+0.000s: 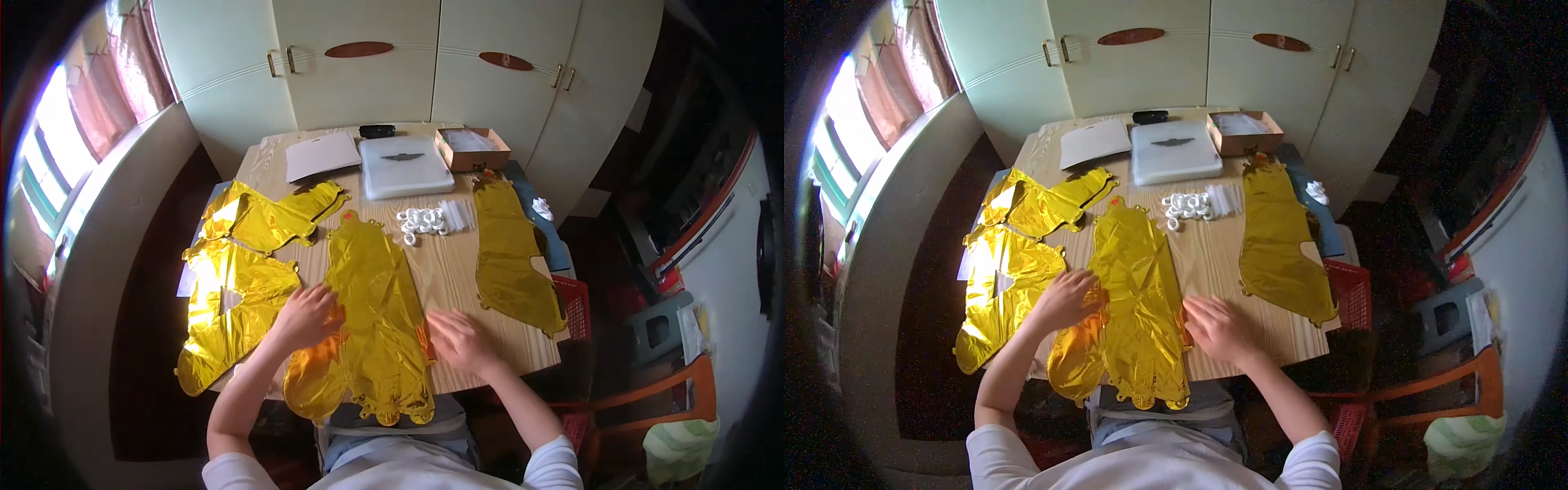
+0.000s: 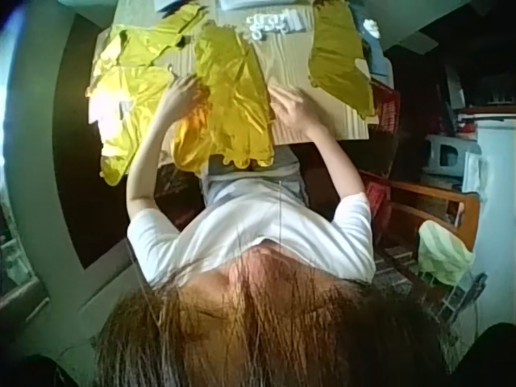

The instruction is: Folding and packing star-shaped balloons into plastic sleeves.

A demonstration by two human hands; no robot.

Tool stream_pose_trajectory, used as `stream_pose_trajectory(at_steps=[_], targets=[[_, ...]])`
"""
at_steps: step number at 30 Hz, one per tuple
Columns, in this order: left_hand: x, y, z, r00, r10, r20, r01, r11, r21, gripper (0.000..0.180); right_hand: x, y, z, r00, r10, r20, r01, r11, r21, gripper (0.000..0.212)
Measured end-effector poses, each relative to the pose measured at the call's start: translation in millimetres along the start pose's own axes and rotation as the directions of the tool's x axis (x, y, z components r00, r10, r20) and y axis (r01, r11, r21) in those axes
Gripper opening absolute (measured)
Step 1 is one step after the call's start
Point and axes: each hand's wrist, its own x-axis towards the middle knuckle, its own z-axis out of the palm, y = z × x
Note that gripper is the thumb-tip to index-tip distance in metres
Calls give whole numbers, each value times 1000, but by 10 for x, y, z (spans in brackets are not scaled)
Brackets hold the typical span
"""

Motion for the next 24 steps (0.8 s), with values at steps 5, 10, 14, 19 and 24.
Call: stream_pose_trajectory(at_steps=[5, 10, 14, 19, 24], targets=[[-342, 164, 157, 1000, 11, 20, -11, 1000, 25, 58, 340, 201, 237, 1000, 11, 11, -10, 998, -59, 55], [-326, 197, 331, 998, 22, -64, -22, 1000, -4, 55, 421, 234, 346, 1000, -5, 15, 7, 989, -149, 55], [-294, 232, 344, 998, 30, -63, -31, 999, -16, 55, 428, 212, 357, 1000, -6, 0, 6, 992, -124, 55], [-258, 273, 373, 998, 47, -40, -49, 997, -55, 55, 404, 282, 402, 1000, -17, -21, 15, 993, -118, 56], [-229, 235, 367, 997, 80, -21, -82, 989, -125, 54, 418, 228, 361, 1000, 14, -25, -14, 1000, -11, 59]])
